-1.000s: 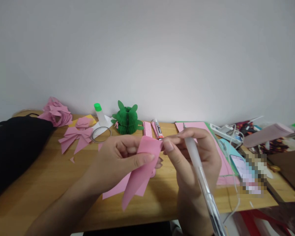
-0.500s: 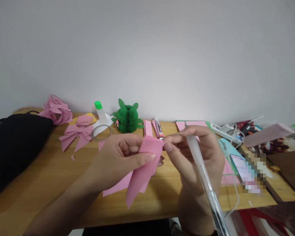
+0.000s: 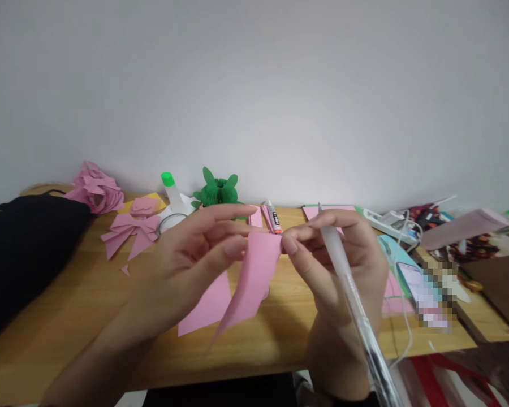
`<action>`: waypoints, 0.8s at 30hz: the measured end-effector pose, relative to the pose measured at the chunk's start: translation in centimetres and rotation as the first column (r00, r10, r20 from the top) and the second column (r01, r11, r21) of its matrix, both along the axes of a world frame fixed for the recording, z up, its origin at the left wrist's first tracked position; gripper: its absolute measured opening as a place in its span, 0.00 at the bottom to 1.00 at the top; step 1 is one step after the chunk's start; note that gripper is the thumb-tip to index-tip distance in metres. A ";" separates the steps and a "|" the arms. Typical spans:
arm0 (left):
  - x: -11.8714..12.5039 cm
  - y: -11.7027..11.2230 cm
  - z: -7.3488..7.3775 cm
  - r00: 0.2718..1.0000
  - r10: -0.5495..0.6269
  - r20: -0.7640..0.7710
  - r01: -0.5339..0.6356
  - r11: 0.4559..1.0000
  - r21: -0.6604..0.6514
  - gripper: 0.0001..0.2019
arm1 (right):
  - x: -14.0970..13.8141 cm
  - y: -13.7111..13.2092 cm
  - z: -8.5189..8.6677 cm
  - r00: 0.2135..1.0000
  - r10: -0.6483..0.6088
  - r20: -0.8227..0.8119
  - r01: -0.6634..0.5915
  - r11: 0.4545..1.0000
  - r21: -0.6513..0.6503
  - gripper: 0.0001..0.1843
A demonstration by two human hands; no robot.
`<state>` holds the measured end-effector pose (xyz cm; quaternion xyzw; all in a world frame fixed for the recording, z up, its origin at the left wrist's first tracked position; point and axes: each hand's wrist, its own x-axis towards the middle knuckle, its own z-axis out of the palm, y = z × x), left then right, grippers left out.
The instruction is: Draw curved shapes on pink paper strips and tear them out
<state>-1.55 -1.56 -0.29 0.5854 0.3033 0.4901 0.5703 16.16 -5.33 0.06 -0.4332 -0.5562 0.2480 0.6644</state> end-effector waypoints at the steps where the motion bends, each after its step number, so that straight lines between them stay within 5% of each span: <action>1: -0.3 0.2 -0.1 1.000 -0.020 -0.004 0.020 1.000 -0.004 0.10 | 0.0 0.0 0.1 1.000 -0.006 -0.001 0.006 1.000 -0.002 0.15; 5: -1.3 0.6 -0.3 0.985 -0.145 -0.095 0.143 0.989 -0.022 0.14 | -0.1 0.0 0.3 0.999 -0.041 0.004 0.041 0.999 -0.035 0.15; 9: -0.9 0.3 0.0 0.942 -0.113 -0.316 0.100 0.993 -0.057 0.07 | -0.1 0.1 0.2 0.999 -0.024 -0.023 0.024 1.000 0.000 0.16; 19: 0.4 0.3 0.9 0.940 -0.151 -0.306 0.165 0.986 0.018 0.05 | 0.1 0.3 -0.1 0.990 -0.132 -0.044 0.134 0.990 0.050 0.15; 24: 0.6 0.3 0.2 0.927 -0.044 -0.373 0.097 0.988 0.124 0.08 | -0.2 0.4 -0.3 0.989 -0.142 -0.044 0.146 0.985 0.097 0.15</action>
